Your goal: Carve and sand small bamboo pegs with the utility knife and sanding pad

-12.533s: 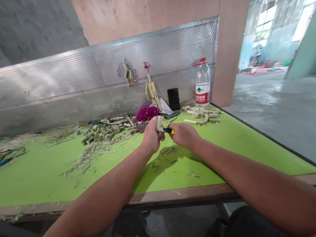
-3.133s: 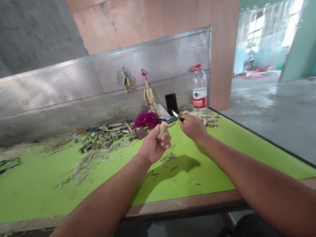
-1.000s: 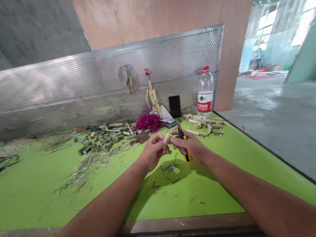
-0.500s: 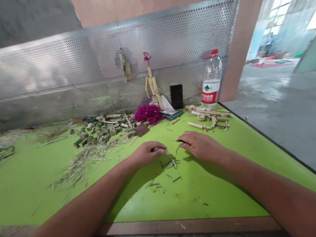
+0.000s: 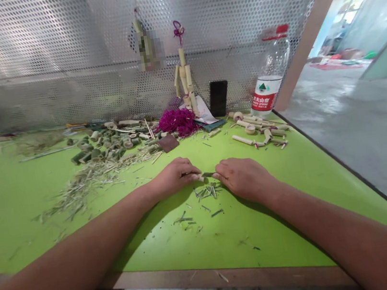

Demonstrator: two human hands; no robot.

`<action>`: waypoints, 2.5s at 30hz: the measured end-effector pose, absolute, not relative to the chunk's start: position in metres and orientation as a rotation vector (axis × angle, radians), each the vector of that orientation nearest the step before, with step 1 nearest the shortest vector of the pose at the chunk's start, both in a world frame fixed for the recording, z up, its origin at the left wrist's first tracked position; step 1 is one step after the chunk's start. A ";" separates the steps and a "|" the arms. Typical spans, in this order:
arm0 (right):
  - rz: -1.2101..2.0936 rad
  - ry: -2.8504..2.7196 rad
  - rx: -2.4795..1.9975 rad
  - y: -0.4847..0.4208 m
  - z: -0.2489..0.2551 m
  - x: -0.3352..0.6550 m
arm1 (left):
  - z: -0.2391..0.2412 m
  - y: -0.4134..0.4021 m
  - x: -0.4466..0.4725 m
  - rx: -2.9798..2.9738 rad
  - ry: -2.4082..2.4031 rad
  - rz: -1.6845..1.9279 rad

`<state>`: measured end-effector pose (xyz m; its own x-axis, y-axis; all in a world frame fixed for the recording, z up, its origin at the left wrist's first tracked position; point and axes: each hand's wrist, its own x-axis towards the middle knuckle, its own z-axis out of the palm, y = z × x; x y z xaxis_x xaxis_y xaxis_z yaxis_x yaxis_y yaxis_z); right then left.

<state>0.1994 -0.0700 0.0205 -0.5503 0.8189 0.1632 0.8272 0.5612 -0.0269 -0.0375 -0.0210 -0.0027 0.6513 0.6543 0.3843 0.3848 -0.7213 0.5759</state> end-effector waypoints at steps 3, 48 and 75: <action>-0.110 -2.651 -1.406 -0.066 0.017 0.199 | -0.004 -0.021 -0.038 2.386 0.822 0.822; -0.147 -2.718 -1.478 -0.074 0.025 0.202 | 0.005 -0.039 -0.035 2.536 0.857 0.455; -0.151 -2.693 -1.456 -0.083 0.023 0.200 | 0.009 -0.039 -0.035 2.417 0.972 0.425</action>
